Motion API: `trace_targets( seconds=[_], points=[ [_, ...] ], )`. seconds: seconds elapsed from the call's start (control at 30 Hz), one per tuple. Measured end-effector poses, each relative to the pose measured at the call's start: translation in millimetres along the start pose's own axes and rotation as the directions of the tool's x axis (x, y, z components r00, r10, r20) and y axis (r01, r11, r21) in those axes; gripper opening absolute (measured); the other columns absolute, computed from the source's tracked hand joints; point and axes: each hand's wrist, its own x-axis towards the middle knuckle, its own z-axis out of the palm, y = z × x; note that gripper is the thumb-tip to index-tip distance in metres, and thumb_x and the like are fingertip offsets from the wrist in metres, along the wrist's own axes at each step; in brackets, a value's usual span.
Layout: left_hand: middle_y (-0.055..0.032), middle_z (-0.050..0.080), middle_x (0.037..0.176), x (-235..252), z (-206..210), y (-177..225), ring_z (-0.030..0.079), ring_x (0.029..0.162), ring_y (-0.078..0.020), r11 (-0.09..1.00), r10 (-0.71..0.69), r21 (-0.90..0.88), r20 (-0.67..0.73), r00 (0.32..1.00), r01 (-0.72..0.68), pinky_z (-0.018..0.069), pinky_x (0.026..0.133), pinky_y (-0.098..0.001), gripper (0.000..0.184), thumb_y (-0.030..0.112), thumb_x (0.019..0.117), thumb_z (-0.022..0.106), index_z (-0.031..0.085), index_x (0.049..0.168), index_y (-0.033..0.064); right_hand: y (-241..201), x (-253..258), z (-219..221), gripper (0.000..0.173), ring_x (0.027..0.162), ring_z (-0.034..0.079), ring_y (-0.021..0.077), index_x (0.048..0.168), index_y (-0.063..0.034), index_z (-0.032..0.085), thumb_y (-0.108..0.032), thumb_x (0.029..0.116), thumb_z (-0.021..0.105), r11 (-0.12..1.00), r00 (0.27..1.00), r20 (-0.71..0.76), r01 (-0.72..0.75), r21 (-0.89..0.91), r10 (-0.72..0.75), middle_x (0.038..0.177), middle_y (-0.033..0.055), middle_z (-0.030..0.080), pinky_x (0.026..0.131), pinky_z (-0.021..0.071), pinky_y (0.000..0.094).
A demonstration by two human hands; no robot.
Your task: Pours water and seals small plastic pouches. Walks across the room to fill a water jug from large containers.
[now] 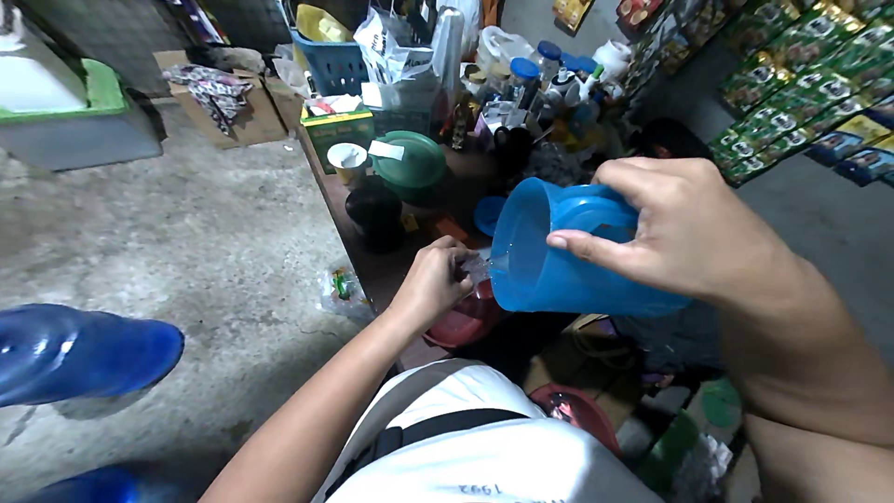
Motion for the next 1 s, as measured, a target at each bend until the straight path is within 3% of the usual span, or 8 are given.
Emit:
trace_targets(
  seconds=[0.47, 0.67, 0.77, 0.9, 1.0],
  points=[
    [-0.0114, 0.069, 0.110, 0.9, -2.3, -2.4, 0.067, 0.089, -0.0188, 1.000, -0.013, -0.006, 0.002, 1.000, 0.013, 0.0576, 0.077, -0.0358, 0.029, -0.003, 0.0831, 0.077, 0.076, 0.111, 0.0036, -3.5, 2.6, 5.0, 0.051, 0.064, 0.059, 0.0167, 0.090, -0.0094, 0.065, -0.060, 0.0904, 0.062, 1.000, 1.000, 0.014, -0.016, 0.004, 0.015, 0.076, 0.0027, 0.059, 0.052, 0.0448, 0.0359],
    [-0.0112, 0.069, 0.109, 2.1, -2.8, -2.4, 0.067, 0.088, -0.0184, 1.000, -0.018, -0.009, 0.005, 1.000, 0.018, 0.0575, 0.077, -0.0354, 0.028, -0.002, 0.0838, 0.077, 0.076, 0.111, 0.0035, 5.0, -10.5, 15.7, 0.048, 0.066, 0.057, 0.0105, 0.089, -0.0092, 0.065, -0.057, 0.0905, 0.064, 0.993, 0.996, -0.045, -0.070, 0.094, 0.074, 0.077, 0.0016, 0.060, 0.056, 0.0448, 0.0289],
    [-0.0104, 0.069, 0.110, 3.4, -2.6, -2.1, 0.067, 0.088, -0.0177, 1.000, -0.022, -0.004, 0.006, 1.000, 0.022, 0.0578, 0.076, -0.0350, 0.028, -0.002, 0.0837, 0.077, 0.076, 0.111, 0.0043, 14.6, -25.9, 27.0, 0.047, 0.069, 0.059, 0.0061, 0.091, -0.0104, 0.067, -0.057, 0.0903, 0.064, 0.971, 0.982, -0.063, -0.164, 0.175, 0.177, 0.079, -0.0004, 0.063, 0.059, 0.0477, 0.0250],
    [-0.0101, 0.069, 0.108, 5.7, -2.0, -1.9, 0.067, 0.086, -0.0171, 1.000, -0.031, -0.002, 0.011, 0.999, 0.031, 0.0579, 0.076, -0.0349, 0.028, -0.001, 0.0836, 0.077, 0.076, 0.111, 0.0042, 38.6, -59.2, 53.9, 0.048, 0.069, 0.063, 0.0005, 0.099, -0.0141, 0.067, -0.061, 0.0878, 0.067, 0.826, 0.903, -0.064, -0.358, 0.435, 0.425, 0.080, -0.0047, 0.066, 0.059, 0.0533, 0.0215],
    [-0.0112, 0.071, 0.105, 7.3, -0.4, -1.2, 0.069, 0.086, -0.0187, 1.000, -0.031, 0.005, -0.003, 1.000, 0.031, 0.0587, 0.078, -0.0379, 0.023, -0.003, 0.0834, 0.077, 0.077, 0.105, 0.0030, 61.2, -88.9, 84.0, 0.045, 0.074, 0.064, -0.0029, 0.103, -0.0205, 0.066, -0.063, 0.0905, 0.064, 0.550, 0.801, -0.027, -0.386, 0.740, 0.598, 0.087, -0.0114, 0.067, 0.065, 0.0554, 0.0175]
  ],
)
